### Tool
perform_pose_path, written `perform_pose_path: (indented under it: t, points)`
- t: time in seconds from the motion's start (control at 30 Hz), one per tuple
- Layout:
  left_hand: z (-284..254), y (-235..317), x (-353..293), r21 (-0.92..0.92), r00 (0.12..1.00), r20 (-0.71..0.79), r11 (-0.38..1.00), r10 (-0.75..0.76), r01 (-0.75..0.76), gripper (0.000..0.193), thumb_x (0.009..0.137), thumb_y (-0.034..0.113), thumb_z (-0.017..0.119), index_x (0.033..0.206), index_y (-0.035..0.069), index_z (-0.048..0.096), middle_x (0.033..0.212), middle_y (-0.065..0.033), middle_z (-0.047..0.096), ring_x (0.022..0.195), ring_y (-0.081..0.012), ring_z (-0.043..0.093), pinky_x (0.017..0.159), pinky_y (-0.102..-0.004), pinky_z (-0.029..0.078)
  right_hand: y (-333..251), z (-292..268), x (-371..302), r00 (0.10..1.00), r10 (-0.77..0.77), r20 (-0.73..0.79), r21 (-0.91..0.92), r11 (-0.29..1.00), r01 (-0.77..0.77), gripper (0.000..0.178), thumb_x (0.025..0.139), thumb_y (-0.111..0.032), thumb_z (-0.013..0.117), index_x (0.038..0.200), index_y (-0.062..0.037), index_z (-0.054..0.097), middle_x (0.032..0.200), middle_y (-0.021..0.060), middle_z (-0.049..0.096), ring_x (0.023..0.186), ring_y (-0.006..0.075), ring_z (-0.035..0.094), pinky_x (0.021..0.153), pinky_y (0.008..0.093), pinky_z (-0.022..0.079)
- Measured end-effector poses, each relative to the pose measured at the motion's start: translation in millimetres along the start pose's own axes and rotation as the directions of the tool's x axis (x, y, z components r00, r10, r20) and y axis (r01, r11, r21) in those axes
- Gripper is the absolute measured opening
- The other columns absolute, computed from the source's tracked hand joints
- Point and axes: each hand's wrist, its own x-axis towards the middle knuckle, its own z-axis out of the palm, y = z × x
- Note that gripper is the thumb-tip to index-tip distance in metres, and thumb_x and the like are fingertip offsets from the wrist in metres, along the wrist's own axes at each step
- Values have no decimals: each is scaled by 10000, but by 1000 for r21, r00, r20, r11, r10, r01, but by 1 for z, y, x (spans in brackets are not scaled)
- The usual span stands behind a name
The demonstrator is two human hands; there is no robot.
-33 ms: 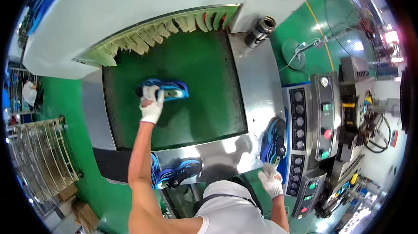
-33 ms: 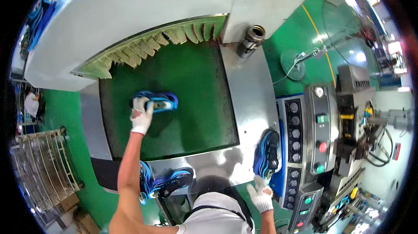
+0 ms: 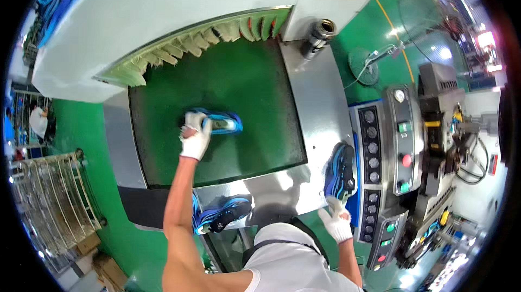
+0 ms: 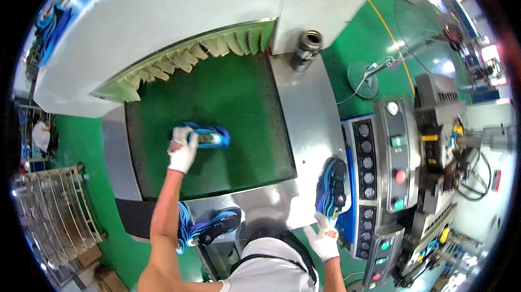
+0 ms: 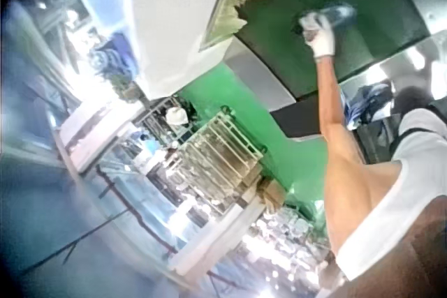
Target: The person takes blue and black sneakers from a rack, places them into a shaping machine, removes them after processing, and puts them onto a conveyor belt by hand.
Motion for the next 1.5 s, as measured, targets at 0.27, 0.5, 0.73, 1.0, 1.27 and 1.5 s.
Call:
perform_pose_path:
  t: [0.27,0.5,0.73,1.0,1.27,1.5]
  points:
    - [27,349,-117,-324,551,426,689,718,-648,187,909,234,662,1038,102,691,956,-128,674,822,-338,670,681,-440,542,-43,-11,22,886,-387,-257,-99,922,374,623,787,-160,691,1333,81,512,1334,301,562,1231,473,554,1063,495,448]
    - [22,623,-169,-849,50,49,68,998,-524,413,828,136,772,1200,1,655,1192,-211,669,1123,-392,637,973,-454,515,125,-123,-115,779,200,-594,592,765,255,439,774,-328,806,1011,25,697,745,153,672,697,264,666,649,383,533]
    - [141,818,-294,-949,222,79,141,972,-281,540,925,165,712,1384,-47,520,1360,-247,552,1254,-383,564,1082,-452,440,219,-138,-287,548,711,-440,635,-185,750,254,820,-37,763,1056,15,684,913,40,693,650,93,616,524,255,475]
    - [341,961,-428,-546,235,680,694,695,-469,838,754,438,787,1350,-68,485,1252,-291,649,1175,-392,644,1015,-399,485,245,-82,-346,222,974,37,501,-211,840,608,774,-137,721,1329,-18,506,1163,95,626,913,179,669,730,316,576]
    - [382,1008,-402,-527,146,815,821,562,-217,269,693,219,845,750,13,683,686,-70,669,600,-167,639,577,-318,521,245,-64,-350,212,971,111,626,-234,744,692,745,-178,784,1322,32,465,1059,39,599,834,132,580,722,301,510]
    - [217,912,-319,-621,-25,775,769,631,151,325,819,129,813,1088,-36,740,1015,-62,762,954,-135,699,874,-284,549,289,-153,-311,-45,904,-425,673,349,652,246,860,-118,753,1040,48,729,1096,55,666,909,126,601,732,291,484]
